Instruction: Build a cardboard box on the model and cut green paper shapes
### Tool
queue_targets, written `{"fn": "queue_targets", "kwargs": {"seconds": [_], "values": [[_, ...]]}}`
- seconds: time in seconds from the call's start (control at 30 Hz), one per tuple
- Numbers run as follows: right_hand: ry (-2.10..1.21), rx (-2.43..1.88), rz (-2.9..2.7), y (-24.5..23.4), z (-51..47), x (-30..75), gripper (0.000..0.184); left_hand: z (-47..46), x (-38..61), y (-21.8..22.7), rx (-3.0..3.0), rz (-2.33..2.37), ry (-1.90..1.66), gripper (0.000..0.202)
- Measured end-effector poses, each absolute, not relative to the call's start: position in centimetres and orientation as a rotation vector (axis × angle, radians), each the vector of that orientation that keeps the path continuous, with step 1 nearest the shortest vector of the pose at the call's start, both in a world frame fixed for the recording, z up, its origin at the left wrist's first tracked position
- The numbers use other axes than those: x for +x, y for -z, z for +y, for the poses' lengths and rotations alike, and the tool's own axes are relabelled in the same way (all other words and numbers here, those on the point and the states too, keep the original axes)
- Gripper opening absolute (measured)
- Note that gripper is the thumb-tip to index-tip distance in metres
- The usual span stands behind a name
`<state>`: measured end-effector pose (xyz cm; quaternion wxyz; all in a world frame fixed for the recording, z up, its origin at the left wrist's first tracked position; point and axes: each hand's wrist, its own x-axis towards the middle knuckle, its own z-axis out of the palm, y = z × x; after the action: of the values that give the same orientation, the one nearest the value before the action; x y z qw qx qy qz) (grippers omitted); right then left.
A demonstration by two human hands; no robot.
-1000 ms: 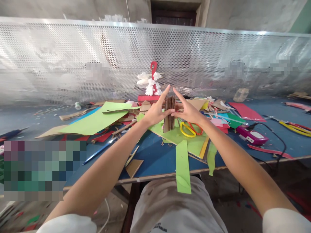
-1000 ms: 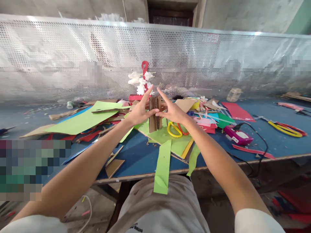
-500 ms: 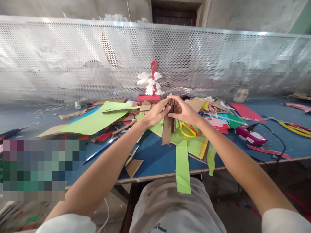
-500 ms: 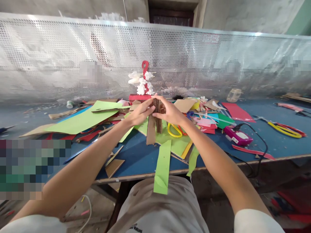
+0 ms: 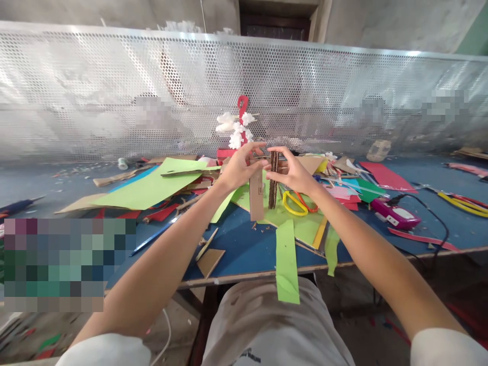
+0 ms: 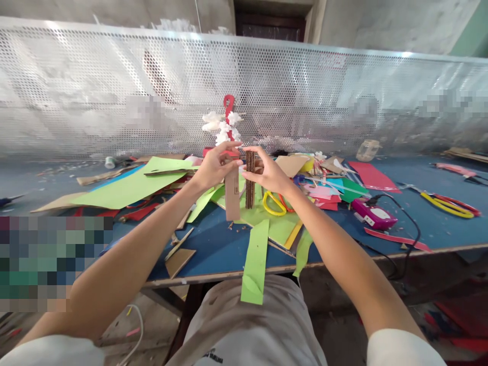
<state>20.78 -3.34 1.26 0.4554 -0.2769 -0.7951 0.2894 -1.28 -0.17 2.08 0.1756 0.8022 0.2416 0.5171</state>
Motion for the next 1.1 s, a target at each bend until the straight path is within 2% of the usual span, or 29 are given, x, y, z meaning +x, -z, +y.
{"fn": "queue_targets", "kwargs": {"seconds": [0.1,0.2,0.4,0.57,0.7,0.8,0.93,1.1], "values": [[-0.677,-0.666,-1.999,-1.1,-3.3,20.6,0.068,-0.8,-1.2,-2.5,2.287,0.792,-1.655,0.033],[-0.644,-0.633,-2.014,-0.8,-3.4,20.2,0.068,-1.6,-0.6,-2.5,2.303,0.807,-1.769,0.026],[-0.566,-0.594,-2.041,-0.2,-3.2,19.3,0.088,-2.4,0.5,-2.0,2.397,0.804,-1.931,0.009],[-0.558,-0.580,-2.061,0.1,-3.2,18.6,0.091,-2.5,0.4,-1.7,2.421,0.814,-1.929,0.012],[-0.588,-0.621,-2.008,-0.2,-3.7,18.6,0.085,-2.5,0.1,-1.7,2.377,0.784,-1.816,0.019],[-0.637,-0.665,-1.902,-0.8,-3.6,19.3,0.084,-2.0,-0.1,-1.7,2.282,0.700,-1.681,0.032],[-0.644,-0.727,-1.669,-1.5,-2.5,21.3,0.097,-0.9,-0.1,-1.0,2.230,0.578,-1.315,0.047],[-0.648,-0.714,-1.511,-1.2,-1.2,22.5,0.105,-0.7,0.0,0.0,2.154,0.497,-0.856,0.046]]}}
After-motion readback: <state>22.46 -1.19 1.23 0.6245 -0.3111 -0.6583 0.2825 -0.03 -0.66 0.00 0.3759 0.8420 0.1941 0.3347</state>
